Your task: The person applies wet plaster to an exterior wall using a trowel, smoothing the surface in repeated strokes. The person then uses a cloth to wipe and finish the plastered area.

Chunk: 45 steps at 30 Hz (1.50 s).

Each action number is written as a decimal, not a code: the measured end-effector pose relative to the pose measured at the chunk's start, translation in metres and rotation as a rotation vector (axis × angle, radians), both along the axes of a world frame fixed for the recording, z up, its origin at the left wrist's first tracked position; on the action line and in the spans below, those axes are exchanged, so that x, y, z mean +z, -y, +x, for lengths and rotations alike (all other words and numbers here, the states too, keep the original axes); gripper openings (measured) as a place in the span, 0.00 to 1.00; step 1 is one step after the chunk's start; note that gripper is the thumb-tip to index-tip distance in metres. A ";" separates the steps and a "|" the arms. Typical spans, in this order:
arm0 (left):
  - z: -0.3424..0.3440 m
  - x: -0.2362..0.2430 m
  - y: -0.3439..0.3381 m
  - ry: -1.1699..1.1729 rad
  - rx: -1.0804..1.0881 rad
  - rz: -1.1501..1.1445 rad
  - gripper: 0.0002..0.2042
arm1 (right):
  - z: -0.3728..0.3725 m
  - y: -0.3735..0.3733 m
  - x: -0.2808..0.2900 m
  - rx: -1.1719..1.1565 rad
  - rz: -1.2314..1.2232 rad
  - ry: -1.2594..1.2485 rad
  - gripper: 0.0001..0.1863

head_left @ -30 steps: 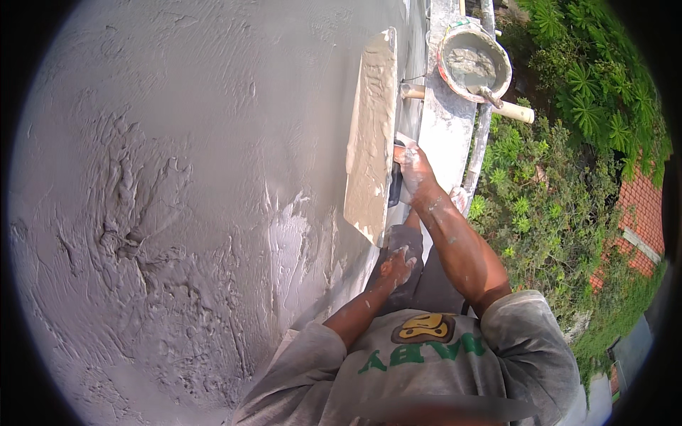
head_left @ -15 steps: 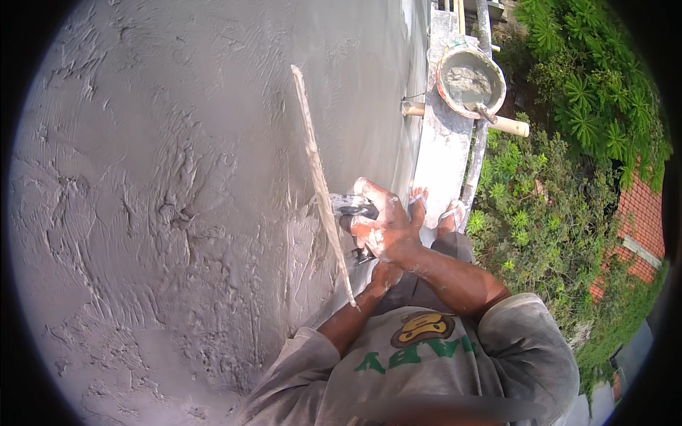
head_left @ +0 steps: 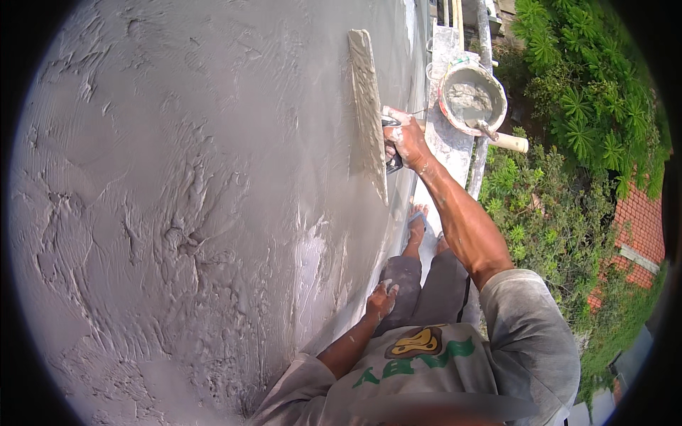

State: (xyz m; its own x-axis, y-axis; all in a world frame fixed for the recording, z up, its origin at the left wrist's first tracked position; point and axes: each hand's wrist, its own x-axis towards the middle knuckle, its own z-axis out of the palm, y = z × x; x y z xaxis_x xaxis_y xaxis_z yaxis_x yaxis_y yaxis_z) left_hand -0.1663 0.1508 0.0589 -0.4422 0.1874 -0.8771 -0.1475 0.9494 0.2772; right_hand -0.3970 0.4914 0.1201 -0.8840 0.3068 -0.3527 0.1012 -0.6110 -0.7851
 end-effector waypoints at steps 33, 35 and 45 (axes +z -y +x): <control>-0.054 -0.032 -0.064 -0.364 0.040 0.197 0.28 | -0.048 -0.018 0.278 -0.133 -0.013 -0.069 0.01; -0.053 -0.031 -0.064 -0.359 0.020 0.206 0.28 | -0.044 -0.038 0.291 -0.093 -0.065 -0.235 0.03; -0.027 0.021 -0.015 -0.032 0.372 0.340 0.28 | -0.019 -0.079 0.073 -0.245 0.141 0.168 0.08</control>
State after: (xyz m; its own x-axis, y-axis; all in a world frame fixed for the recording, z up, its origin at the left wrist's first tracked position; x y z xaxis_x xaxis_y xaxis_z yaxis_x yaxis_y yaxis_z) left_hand -0.1932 0.1655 0.0800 -0.5588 0.2853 -0.7787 -0.4448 0.6894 0.5718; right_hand -0.4156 0.5705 0.1933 -0.7111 0.5593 -0.4261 0.1000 -0.5195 -0.8486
